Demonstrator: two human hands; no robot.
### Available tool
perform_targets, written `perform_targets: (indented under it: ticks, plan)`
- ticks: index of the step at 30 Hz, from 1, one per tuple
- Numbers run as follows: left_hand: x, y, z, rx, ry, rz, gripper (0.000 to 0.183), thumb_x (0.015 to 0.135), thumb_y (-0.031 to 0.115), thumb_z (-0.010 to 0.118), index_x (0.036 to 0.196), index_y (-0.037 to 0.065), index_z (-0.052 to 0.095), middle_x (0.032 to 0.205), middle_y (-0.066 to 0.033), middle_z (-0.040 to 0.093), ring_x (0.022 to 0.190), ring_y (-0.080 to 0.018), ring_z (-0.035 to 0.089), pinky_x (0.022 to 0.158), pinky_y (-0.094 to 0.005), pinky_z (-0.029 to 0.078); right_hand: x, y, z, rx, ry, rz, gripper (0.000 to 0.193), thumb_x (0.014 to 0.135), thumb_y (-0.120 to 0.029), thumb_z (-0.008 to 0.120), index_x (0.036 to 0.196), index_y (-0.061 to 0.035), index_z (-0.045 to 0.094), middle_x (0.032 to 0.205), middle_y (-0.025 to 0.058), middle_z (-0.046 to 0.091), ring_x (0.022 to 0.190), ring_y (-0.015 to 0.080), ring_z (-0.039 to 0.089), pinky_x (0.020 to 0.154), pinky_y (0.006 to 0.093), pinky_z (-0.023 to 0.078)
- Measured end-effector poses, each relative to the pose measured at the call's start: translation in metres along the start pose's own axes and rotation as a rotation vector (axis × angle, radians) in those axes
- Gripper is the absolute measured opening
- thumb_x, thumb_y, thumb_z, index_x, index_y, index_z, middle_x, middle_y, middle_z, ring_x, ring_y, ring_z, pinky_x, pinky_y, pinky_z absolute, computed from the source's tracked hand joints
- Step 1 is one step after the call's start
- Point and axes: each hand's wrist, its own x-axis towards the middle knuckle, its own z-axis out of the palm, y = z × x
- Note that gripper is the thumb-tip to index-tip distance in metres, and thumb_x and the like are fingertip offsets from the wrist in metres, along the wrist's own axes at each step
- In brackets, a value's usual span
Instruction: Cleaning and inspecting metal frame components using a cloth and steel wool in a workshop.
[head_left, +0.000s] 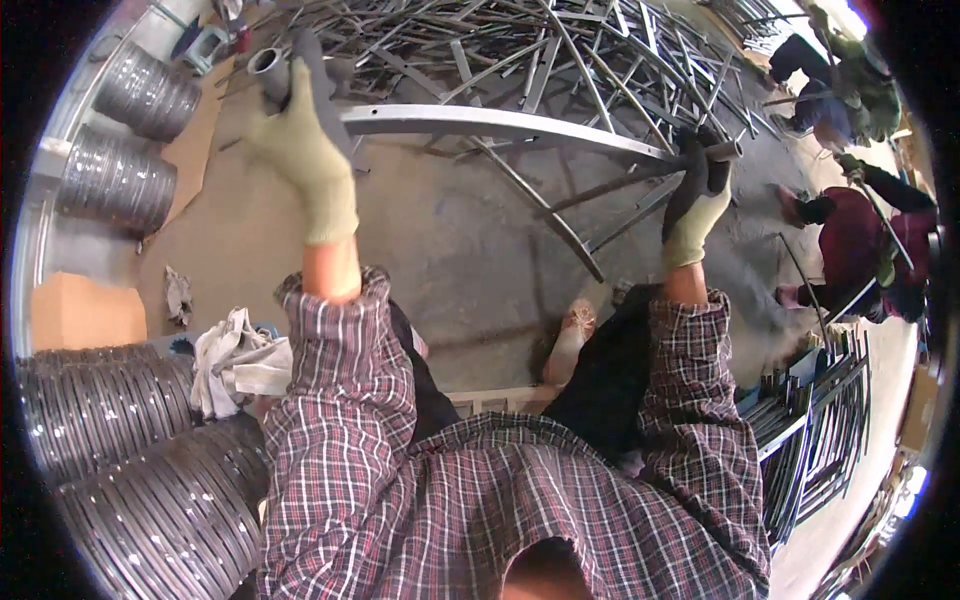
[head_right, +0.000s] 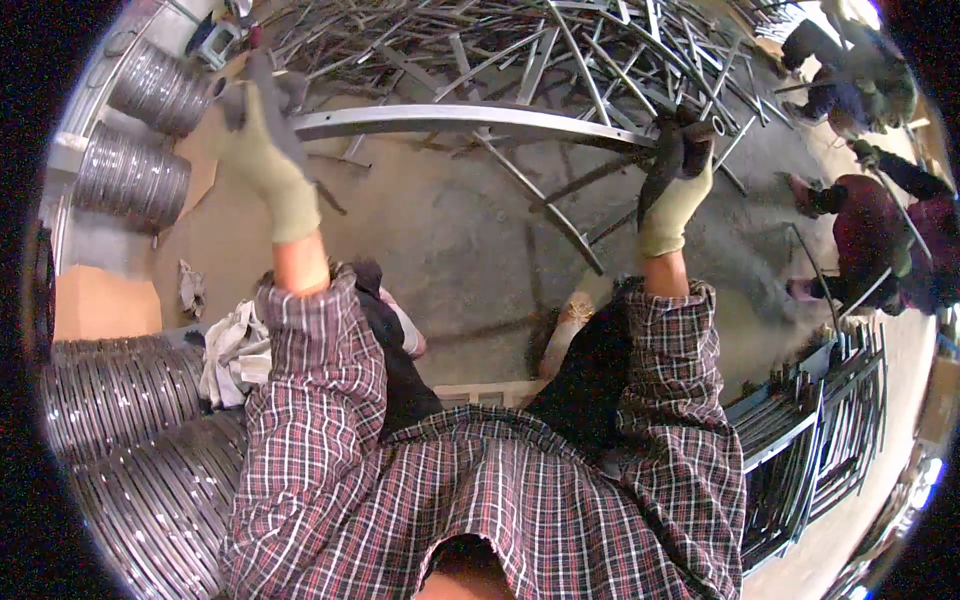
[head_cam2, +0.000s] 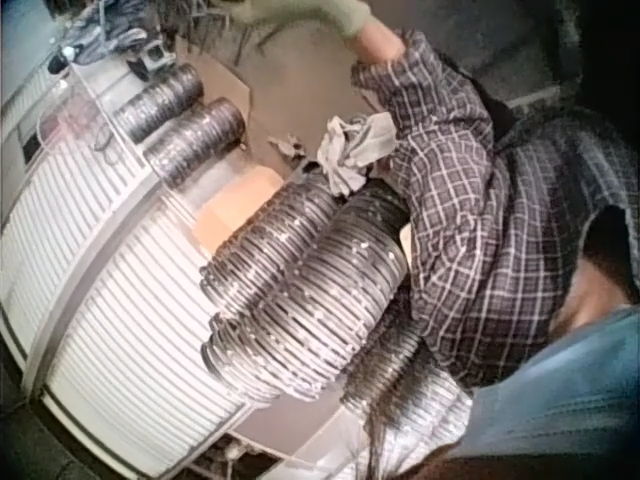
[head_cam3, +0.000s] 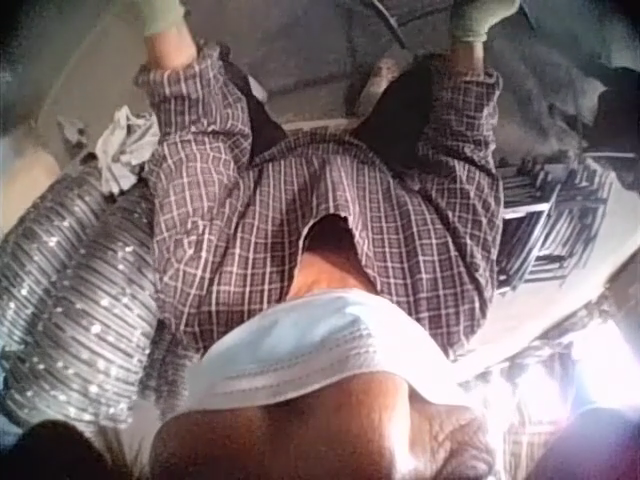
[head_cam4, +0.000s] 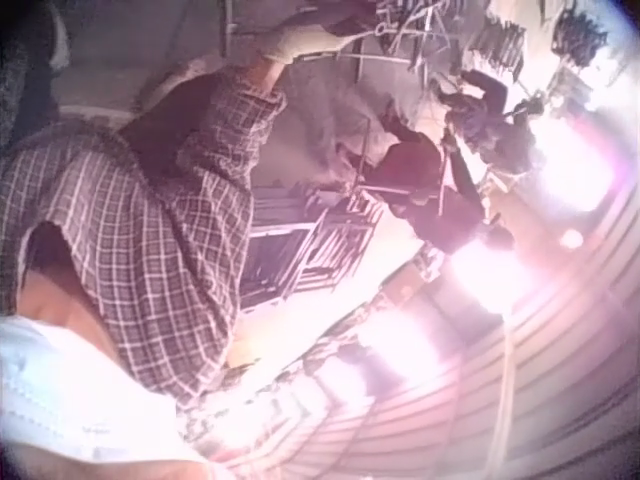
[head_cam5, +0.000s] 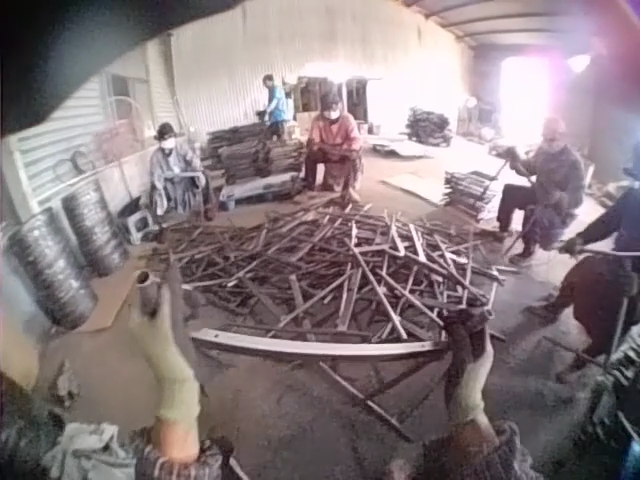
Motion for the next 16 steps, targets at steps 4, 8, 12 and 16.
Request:
perform_targets:
  ticks: [4, 8, 12, 16]
  plan:
    - [-0.009, -0.057, -0.021, -0.001, 0.035, -0.251, 0.020, 0.087, 0.019, 0.068, 0.075, 0.008, 0.059, 0.066, 0.0026, 0.055, 0.059, -0.0051, 0.048, 0.051, -0.0212, 0.034, 0.006, 0.018, -0.002, 0.156, 0.061, -0.121, 0.022, 0.095, -0.009, 0.052, 0.110, 0.0044, 0.060, 0.101, 0.0119, 0.066, 0.093, 0.0193, 0.062, 0.089, 0.0337, 0.047]
    - [-0.016, -0.069, -0.040, 0.324, -0.176, -0.066, 0.021, 0.090, 0.021, 0.065, 0.079, 0.004, 0.062, 0.069, 0.0007, 0.059, 0.059, -0.0055, 0.051, 0.052, -0.0220, 0.039, 0.047, 0.002, -0.017, 0.140, 0.098, -0.220, 0.025, 0.095, -0.009, 0.049, 0.115, 0.0034, 0.056, 0.106, 0.0112, 0.064, 0.096, 0.0210, 0.061, 0.088, 0.0338, 0.048]
    - [0.031, -0.094, -0.067, 0.121, 0.197, -0.318, 0.020, 0.087, 0.025, 0.067, 0.078, 0.008, 0.061, 0.070, 0.0014, 0.057, 0.061, -0.0085, 0.052, 0.054, -0.0251, 0.042, -0.019, -0.022, 0.036, 0.259, -0.001, -0.151, 0.026, 0.094, -0.003, 0.051, 0.119, 0.0039, 0.054, 0.114, 0.0109, 0.062, 0.097, 0.0169, 0.058, 0.088, 0.0299, 0.046]
    - [0.031, -0.078, -0.067, 0.055, 0.223, -0.203, 0.024, 0.087, 0.026, 0.067, 0.076, 0.011, 0.052, 0.069, 0.0032, 0.050, 0.062, -0.0087, 0.049, 0.052, -0.0254, 0.041, -0.034, -0.030, 0.012, 0.488, -0.174, 0.007, 0.037, 0.091, -0.002, 0.055, 0.127, 0.0040, 0.048, 0.118, 0.0172, 0.059, 0.105, 0.0248, 0.059, 0.094, 0.0377, 0.046]
